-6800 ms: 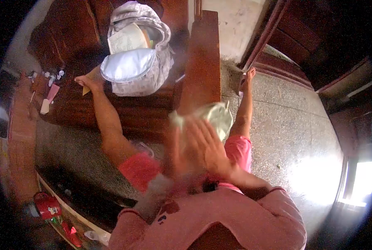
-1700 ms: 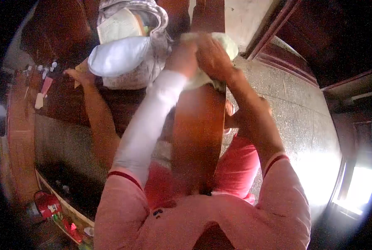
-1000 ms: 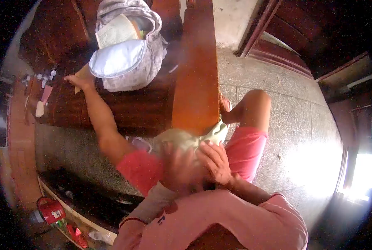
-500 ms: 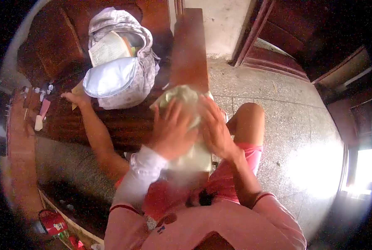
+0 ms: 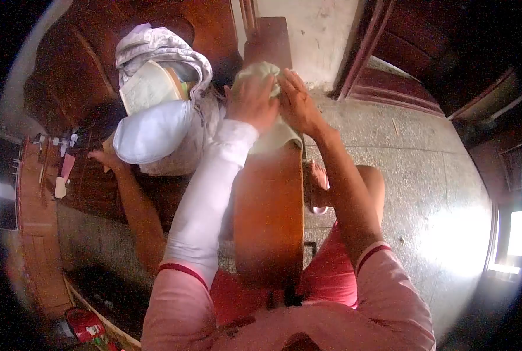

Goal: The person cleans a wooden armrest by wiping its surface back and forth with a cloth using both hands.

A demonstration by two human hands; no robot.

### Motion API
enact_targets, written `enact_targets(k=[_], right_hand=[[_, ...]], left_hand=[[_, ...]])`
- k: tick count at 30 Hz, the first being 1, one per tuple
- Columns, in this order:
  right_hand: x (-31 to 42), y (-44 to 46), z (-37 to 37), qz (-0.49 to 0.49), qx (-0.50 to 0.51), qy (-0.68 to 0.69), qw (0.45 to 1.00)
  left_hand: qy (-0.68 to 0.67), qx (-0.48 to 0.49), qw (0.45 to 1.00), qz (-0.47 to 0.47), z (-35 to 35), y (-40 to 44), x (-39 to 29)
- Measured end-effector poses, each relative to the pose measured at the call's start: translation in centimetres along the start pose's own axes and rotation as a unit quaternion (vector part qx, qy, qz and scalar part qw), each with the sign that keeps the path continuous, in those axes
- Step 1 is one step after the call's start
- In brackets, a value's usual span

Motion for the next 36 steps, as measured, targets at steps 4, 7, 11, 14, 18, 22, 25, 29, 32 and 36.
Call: enact_targets(k=[4, 7, 11, 14, 18, 22, 25, 29, 32, 36], right_hand=[[-4.2, 3.2, 1.5, -0.122, -0.07, -0.061, 0.988], [-7.2, 5.3, 2.9, -0.107, -0.049, -0.016, 0.993], [-9.1, 7.7, 4.5, -0.158, -0.006, -0.206, 0.966], [-10.0, 8.4, 5.2, -0.166, -0.012, -0.284, 0.944], [-8.8, 7.7, 5.9, -0.137, 0.078, -0.359, 0.92], [-4.3, 3.7, 4.1, -0.09, 0.083, -0.185, 0.975], [1.1, -0.7, 2.0, -0.036, 0.107, -0.099, 0.989], [8.7, -7.8, -1.7, -0.014, 0.053, 0.031, 0.998], [14.3, -12.5, -3.3, 0.019, 0.039, 0.129, 0.991], [20.0, -18.2, -4.2, 0.079, 0.112, 0.074, 0.988]], left_hand=[[-0.02, -0.047, 0.999, -0.017, 0.9, 4.5, 0.1], [-0.028, -0.066, 0.997, -0.024, 2.1, 7.6, 0.7], [-0.04, -0.062, 0.996, -0.053, 2.6, 10.6, 1.4], [-0.074, -0.051, 0.994, -0.068, 2.5, 11.0, 1.9], [-0.074, -0.049, 0.995, -0.052, 2.3, 9.6, 1.8], [-0.15, 0.035, 0.988, -0.03, 0.5, 4.4, 1.0], [-0.128, 0.081, 0.988, 0.006, -1.4, -2.1, 0.2], [-0.12, 0.026, 0.991, 0.047, -5.0, -11.8, -0.7], [-0.161, 0.048, 0.984, 0.056, -8.6, -18.5, -2.0], [-0.193, 0.063, 0.979, 0.026, -9.9, -27.1, -1.9]])
Point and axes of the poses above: each hand's wrist, its own y-axis towards the middle knuckle, its own z-axis out of the palm, x = y × z, the point moved 8 cm from there along y, towards the middle knuckle, and after that the axes turned 12 degrees about -z, right-handed, at the moved point
